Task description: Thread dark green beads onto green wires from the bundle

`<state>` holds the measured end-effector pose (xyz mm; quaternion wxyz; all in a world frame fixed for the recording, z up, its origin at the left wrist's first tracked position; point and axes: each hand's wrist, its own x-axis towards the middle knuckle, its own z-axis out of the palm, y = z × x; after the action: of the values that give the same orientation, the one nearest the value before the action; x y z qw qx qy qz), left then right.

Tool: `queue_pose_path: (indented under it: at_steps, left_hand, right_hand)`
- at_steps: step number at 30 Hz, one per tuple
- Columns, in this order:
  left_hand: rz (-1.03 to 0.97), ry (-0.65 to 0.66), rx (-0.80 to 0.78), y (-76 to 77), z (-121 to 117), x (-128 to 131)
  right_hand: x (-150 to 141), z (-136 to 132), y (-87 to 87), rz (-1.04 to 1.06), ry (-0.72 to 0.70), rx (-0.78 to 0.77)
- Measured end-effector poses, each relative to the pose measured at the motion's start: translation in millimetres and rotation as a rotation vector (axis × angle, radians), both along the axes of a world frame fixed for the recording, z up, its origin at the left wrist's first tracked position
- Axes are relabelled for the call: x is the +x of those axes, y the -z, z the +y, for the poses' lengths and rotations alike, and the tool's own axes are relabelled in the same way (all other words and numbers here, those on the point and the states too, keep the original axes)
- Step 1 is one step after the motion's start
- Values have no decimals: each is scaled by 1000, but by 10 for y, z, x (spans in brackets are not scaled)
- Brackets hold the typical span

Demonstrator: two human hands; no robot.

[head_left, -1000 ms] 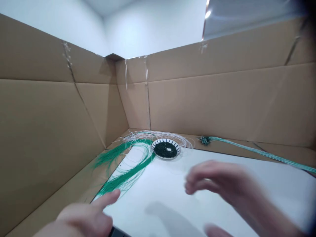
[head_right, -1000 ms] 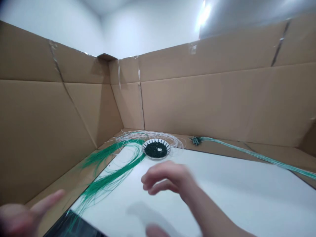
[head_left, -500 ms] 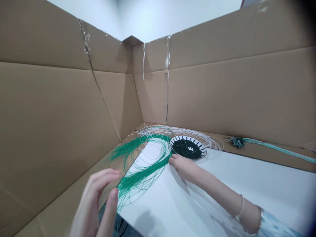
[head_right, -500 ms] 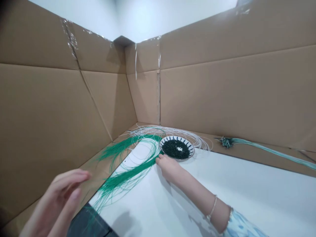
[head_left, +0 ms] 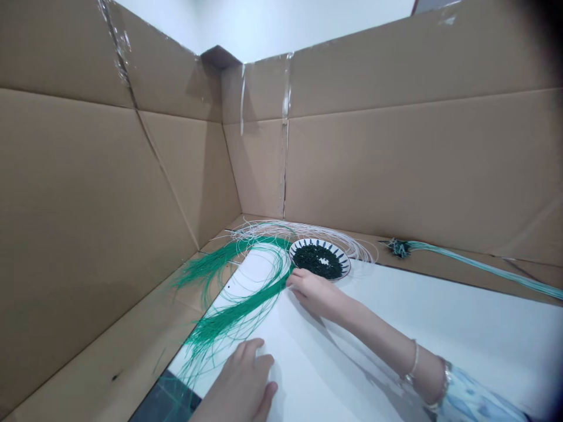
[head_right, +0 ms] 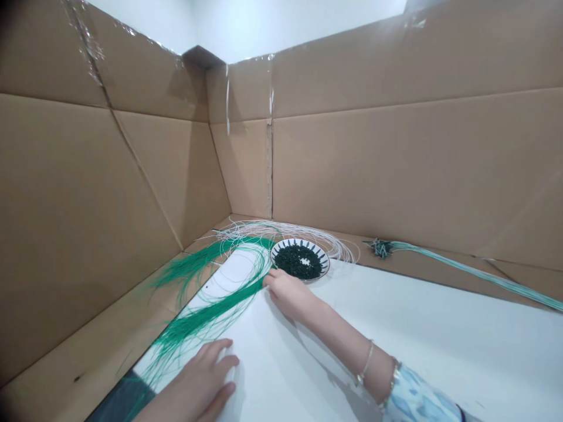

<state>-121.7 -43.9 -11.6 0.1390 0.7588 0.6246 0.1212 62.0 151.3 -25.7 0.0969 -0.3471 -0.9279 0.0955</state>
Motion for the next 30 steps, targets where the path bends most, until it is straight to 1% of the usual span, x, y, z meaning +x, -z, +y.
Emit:
queue_pose_path:
  at_steps: [2,6,9,13,16,20,22,24,25,27,30]
  left_hand:
    - [66,-16,-76,41,42,82]
    - [99,-35,-180,-46,93,195]
    - [105,-22,-207,-90,90,207]
    - [109,-15,-207,-46,78,186]
    - [103,-14,-207,4,73,168]
    - [76,9,-199,51,66,118]
    - [53,24,-189,53,67,84]
    - [33,44,-200,34,72,63]
    - [27,51,-214,17,75,61]
    - [29,53,-246,-24,81,77]
    - [43,30,-283,-74,84,132]
  right_hand:
    - [-145,-32,-14,4,-42,19]
    - [-471,20,-64,15,-73,43]
    - [-730,107,-88,3,-90,39]
    - [-999,179,-61,-9,-86,15]
    - [-1006,217,-12,2,-96,-27]
    - [-746,274,24,23,-146,-89]
    - [-601,277,5,32,-169,-101]
    - [-531,252,-38,49,-178,-83]
    - [-538,232,-62,59,-183,-64]
    - [-647,182,-105,73,-209,-25]
    - [-989,116,-119,57,-285,18]
